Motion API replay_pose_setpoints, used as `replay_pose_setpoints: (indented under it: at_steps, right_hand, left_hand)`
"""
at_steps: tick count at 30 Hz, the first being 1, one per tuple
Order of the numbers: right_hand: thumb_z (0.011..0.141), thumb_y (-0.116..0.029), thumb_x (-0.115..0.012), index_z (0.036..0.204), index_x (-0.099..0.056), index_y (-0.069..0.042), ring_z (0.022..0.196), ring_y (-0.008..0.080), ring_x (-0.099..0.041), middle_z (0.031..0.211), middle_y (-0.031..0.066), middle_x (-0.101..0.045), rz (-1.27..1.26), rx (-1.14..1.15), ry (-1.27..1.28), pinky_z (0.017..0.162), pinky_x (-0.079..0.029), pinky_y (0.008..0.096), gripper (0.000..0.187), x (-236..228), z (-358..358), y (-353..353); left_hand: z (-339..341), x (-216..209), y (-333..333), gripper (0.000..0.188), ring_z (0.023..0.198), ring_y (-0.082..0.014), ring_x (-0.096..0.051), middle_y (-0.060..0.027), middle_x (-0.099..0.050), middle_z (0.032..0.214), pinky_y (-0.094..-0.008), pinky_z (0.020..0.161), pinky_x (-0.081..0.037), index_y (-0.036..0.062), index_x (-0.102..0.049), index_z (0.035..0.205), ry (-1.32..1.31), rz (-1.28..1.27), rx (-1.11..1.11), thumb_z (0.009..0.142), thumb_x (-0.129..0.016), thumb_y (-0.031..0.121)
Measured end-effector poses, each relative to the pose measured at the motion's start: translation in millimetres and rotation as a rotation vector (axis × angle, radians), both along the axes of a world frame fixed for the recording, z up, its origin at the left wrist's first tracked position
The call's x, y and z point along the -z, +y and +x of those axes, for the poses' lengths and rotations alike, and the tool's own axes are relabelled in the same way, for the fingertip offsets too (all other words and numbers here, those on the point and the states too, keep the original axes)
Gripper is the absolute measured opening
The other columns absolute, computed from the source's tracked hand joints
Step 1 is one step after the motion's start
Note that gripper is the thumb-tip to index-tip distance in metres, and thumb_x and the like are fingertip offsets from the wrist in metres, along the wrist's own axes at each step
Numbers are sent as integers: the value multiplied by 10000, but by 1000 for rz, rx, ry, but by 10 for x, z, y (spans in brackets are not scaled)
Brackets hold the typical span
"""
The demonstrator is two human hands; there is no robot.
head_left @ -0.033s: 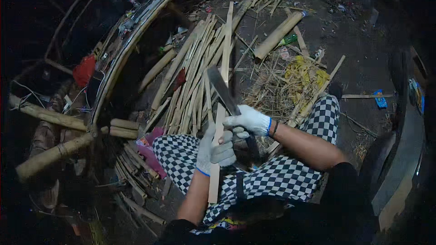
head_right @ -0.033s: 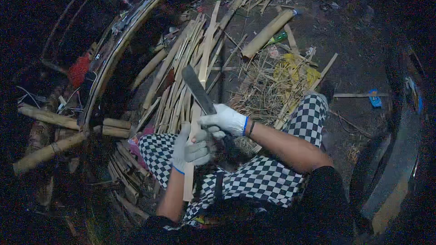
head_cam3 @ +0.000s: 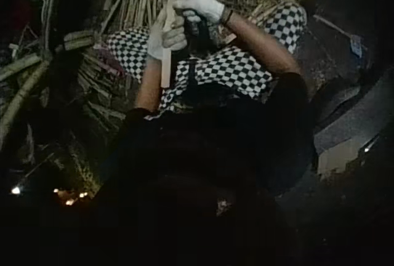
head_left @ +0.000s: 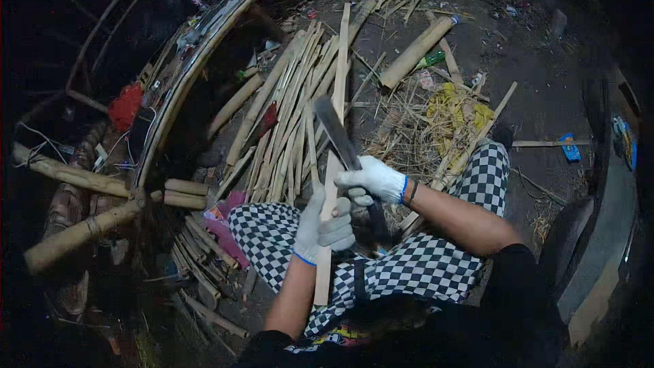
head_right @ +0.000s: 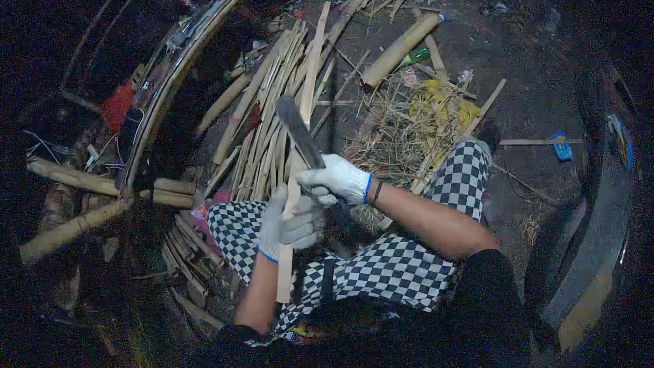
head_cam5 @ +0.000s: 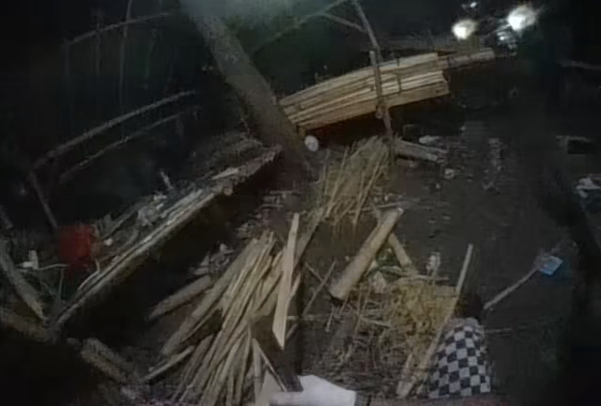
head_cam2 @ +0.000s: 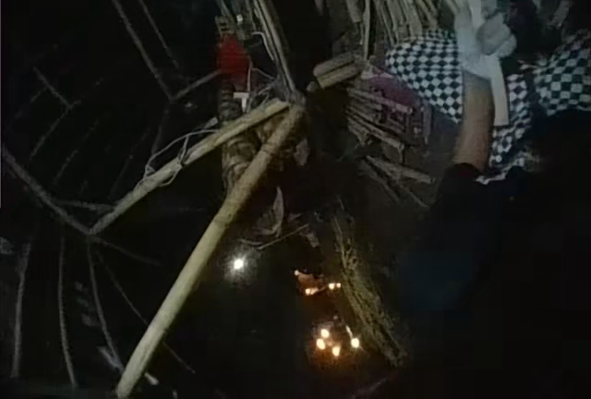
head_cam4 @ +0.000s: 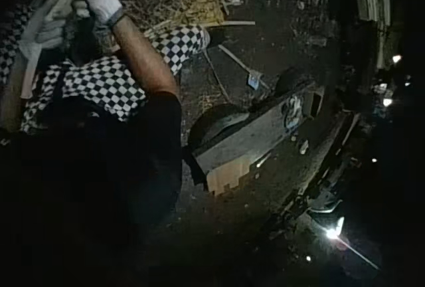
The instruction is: Shaving and smoothing a strip of bamboo using a knife in a workshop.
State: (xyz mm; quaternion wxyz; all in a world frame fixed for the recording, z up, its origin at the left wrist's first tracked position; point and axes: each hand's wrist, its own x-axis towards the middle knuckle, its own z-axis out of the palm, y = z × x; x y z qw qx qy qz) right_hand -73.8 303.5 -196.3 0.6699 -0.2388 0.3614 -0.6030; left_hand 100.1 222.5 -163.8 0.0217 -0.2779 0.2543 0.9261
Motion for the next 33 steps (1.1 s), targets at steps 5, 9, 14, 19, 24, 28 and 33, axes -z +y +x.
replay_pose_setpoints:
  at_steps: [5, 9, 14, 19, 24, 28, 33]
  right_hand:
    - [917, -188, -625, 894, -531, -85, 410, 70, -399, 569, -34, -457, 92, 176, -101, 366, -315, 226, 141, 43, -4, -38]
    - [907, -184, -637, 881, -516, -95, 427, 62, -403, 597, -39, -456, 142, 304, -104, 367, -344, 221, 152, 166, -97, -82]
    - [887, -160, -642, 869, -517, -75, 421, 76, -435, 601, -21, -480, 179, 398, 92, 367, -368, 237, 153, 207, -220, -106]
    - [840, -190, -683, 849, -522, -74, 424, 90, -445, 590, -12, -489, 156, 437, 76, 379, -387, 253, 199, 129, -359, -88]
    - [844, -185, -699, 843, -513, -81, 420, 95, -455, 582, -11, -497, 81, 465, 48, 366, -371, 260, 213, 313, -439, -216]
    - [869, -152, -671, 850, -483, -83, 452, 92, -442, 620, -18, -482, 96, 517, 47, 382, -370, 249, 201, 298, -529, -243]
    - [869, -150, -669, 881, -481, -85, 441, 117, -467, 603, -10, -498, 116, 715, -35, 401, -390, 268, 199, 373, -940, -321]
  left_hand:
    - [-44, -58, 36, 281, 425, -174, -429, 4, -418, 549, -329, 411, -348, 61, -522, 874, -282, -595, 251, 974, -456, 314]
    - [138, -21, 131, 154, 809, -369, -582, -171, -581, 889, -430, 722, -485, 37, -552, 991, -13, -2020, 765, 923, -426, 94]
    - [478, -82, 394, 310, 735, -309, -603, -183, -609, 830, -371, 673, -464, 25, -553, 959, -468, -1686, 428, 954, -481, 326]
    - [888, -223, 312, 307, 551, -147, -539, -57, -571, 629, -293, 528, -405, 23, -580, 926, -539, -1070, 499, 949, -491, 316]
    - [1121, -316, 501, 262, 436, -87, -409, 2, -463, 553, -235, 428, -334, 21, -587, 866, -671, -864, 237, 944, -507, 258]
    - [1326, -332, 580, 256, 441, -75, -409, 18, -459, 561, -236, 413, -317, 28, -581, 843, -728, -1002, 141, 933, -493, 252]
    - [2024, -182, 418, 309, 477, -124, -473, -11, -484, 552, -280, 438, -370, 30, -578, 761, -759, -1498, 299, 945, -474, 256]
